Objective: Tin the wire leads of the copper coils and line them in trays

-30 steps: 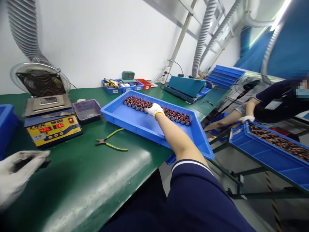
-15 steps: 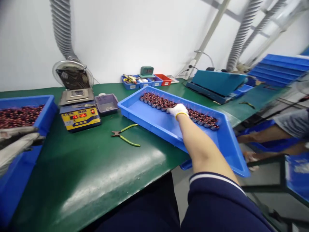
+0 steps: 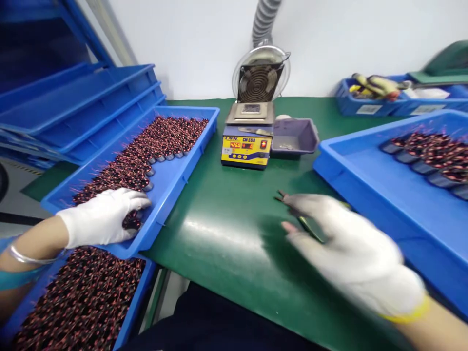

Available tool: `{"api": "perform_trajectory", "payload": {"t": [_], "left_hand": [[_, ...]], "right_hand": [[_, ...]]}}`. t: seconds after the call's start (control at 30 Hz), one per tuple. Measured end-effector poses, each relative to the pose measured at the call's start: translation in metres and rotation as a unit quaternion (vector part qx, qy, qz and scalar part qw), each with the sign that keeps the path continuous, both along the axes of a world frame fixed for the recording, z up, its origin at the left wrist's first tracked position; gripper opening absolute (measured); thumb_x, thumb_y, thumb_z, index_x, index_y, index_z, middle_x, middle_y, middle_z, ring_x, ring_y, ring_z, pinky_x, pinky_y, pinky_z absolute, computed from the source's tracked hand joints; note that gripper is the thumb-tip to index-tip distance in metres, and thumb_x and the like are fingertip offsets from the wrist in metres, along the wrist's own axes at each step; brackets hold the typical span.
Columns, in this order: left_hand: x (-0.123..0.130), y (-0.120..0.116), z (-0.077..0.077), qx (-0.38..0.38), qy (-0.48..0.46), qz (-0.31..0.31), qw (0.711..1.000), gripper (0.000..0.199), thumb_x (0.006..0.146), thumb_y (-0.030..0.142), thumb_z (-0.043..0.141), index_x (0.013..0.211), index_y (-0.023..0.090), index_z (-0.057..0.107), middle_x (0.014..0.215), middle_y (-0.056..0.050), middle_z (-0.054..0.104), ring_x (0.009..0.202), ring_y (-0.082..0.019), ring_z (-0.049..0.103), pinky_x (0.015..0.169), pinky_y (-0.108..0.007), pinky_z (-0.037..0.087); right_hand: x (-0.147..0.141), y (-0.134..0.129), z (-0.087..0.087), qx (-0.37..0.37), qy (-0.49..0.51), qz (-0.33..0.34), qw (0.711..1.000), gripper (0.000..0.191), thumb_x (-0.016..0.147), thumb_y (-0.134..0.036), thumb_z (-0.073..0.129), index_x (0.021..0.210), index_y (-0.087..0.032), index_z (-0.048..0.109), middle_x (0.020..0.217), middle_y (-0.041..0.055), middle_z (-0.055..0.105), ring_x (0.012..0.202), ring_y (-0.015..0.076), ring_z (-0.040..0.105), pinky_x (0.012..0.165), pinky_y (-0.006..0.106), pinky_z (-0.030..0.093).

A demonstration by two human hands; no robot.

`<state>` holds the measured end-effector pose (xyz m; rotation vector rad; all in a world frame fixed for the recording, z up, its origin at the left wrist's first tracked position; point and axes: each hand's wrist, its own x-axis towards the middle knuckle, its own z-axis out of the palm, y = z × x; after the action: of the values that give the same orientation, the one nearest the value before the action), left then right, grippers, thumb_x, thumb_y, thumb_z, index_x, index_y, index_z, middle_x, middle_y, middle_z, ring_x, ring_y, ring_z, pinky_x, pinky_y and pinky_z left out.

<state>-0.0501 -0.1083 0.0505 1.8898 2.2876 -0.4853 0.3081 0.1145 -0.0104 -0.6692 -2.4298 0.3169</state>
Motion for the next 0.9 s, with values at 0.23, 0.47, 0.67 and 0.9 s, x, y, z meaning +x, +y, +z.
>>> {"api": "perform_trajectory", "payload": {"t": [0.23,0.47,0.67,0.9], "left_hand": [[0.019,0.021,-0.012,-0.119,0.06,-0.061,0.989,0.024,0.06,0.019,0.058,0.08,0.013,0.069,0.092,-0.018,0.065,0.091,-0.035,0.059,0.082,-0.048,0.043],[0.017,0.031,0.011,0.068,-0.044,0.065,0.995,0.02,0.061,0.031,0.057,0.077,0.022,0.064,0.08,-0.008,0.068,0.074,-0.026,0.063,0.071,-0.037,0.049],[0.083,0.086,0.01,0.154,-0.18,0.078,0.968,0.029,0.056,0.036,0.061,0.082,0.024,0.059,0.072,-0.002,0.068,0.065,-0.023,0.064,0.06,-0.03,0.046],[0.122,0.135,-0.012,0.175,-0.344,0.086,0.918,0.04,0.053,0.042,0.071,0.087,0.023,0.06,0.082,-0.004,0.07,0.073,-0.026,0.066,0.064,-0.034,0.05]], "right_hand": [[-0.099,-0.043,-0.019,-0.035,0.024,0.249,0.968,0.027,0.085,-0.028,0.05,0.11,-0.022,0.054,0.105,0.0091,0.064,0.089,0.0178,0.064,0.071,0.03,0.054],[-0.108,-0.049,-0.045,-0.044,0.025,0.266,0.963,0.028,0.083,-0.026,0.05,0.109,-0.018,0.055,0.104,0.0086,0.063,0.08,0.0159,0.063,0.066,0.027,0.052],[-0.106,-0.049,-0.031,-0.08,0.163,0.158,0.97,0.058,0.077,-0.031,0.058,0.131,-0.02,0.04,0.131,0.013,0.048,0.119,0.0227,0.051,0.091,0.035,0.052],[-0.097,-0.032,-0.032,-0.139,0.219,0.069,0.963,0.045,0.077,-0.025,0.054,0.121,-0.021,0.049,0.121,0.0079,0.057,0.111,0.0195,0.057,0.096,0.032,0.05]]}}
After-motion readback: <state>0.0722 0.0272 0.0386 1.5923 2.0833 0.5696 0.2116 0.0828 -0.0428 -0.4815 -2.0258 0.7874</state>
